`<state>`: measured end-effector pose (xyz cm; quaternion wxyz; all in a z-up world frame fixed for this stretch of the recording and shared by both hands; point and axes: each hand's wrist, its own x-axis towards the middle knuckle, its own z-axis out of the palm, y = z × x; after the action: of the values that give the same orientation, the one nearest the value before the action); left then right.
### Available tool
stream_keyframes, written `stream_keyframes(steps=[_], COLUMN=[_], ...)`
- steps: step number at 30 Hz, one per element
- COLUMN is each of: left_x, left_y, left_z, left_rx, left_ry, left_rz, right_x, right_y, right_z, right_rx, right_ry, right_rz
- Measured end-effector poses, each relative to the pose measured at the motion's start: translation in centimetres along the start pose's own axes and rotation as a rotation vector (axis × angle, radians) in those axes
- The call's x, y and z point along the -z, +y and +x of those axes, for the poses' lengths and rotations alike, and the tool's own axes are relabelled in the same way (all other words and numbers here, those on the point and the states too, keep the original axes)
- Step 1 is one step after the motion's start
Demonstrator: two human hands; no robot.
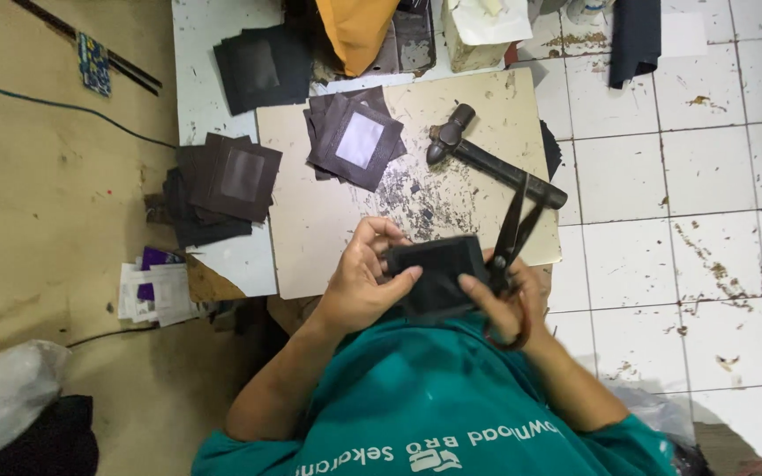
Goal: Trimming the edges of small leather pieces using scissors
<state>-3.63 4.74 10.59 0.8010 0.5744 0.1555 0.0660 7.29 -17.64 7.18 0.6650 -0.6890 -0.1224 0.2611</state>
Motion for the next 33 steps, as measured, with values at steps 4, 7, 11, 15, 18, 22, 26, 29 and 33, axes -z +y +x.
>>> stream_keyframes(steps=[4, 7, 11, 15, 18, 22, 26, 29, 33], left_x=[-0.4, -1.1, -1.0, -0.9, -1.7, -1.8, -1.8, -1.9, -1.7], left_y=[4.0, 6.6, 5.2, 4.4, 5.4, 4.6, 5.0, 5.3, 4.3], left_z=[-0.4, -0.2, 0.3, 0.1, -0.1, -0.1, -0.2, -0.2, -0.1], left_rx=[-0.035, -0.041, -0.038, -0.017, -0.019, 0.014, -0.021, -0.021, -0.007], left_ry=[-0.035, -0.03, -0.01, 0.136, 0.172, 0.17, 0.144, 0.142, 0.153], left_rz=[0.035, 0.131, 0.235, 0.173, 0.262, 0.226, 0.241, 0.24, 0.189], right_x=[-0.1, -0.5, 0.5, 5.1, 8.4, 8.7, 8.1, 7.5, 7.1], right_y=[-5.2, -7.6, -9.8, -8.3, -6.3, -6.2, -7.1, -7.9, -8.3], right_z=[1.8, 2.6, 3.0, 3.3, 3.0, 3.0, 3.2, 3.4, 3.4], right_rx=[0.045, 0.104, 0.286, 0.67, 0.929, 0.957, 1.013, 1.061, 1.104], right_ry=[-0.133, -0.311, -0.352, -0.305, -0.355, -0.386, -0.352, -0.325, -0.325], right_rz=[-0.092, -0.124, -0.31, -0.811, -1.285, -1.462, -1.474, -1.469, -1.522])
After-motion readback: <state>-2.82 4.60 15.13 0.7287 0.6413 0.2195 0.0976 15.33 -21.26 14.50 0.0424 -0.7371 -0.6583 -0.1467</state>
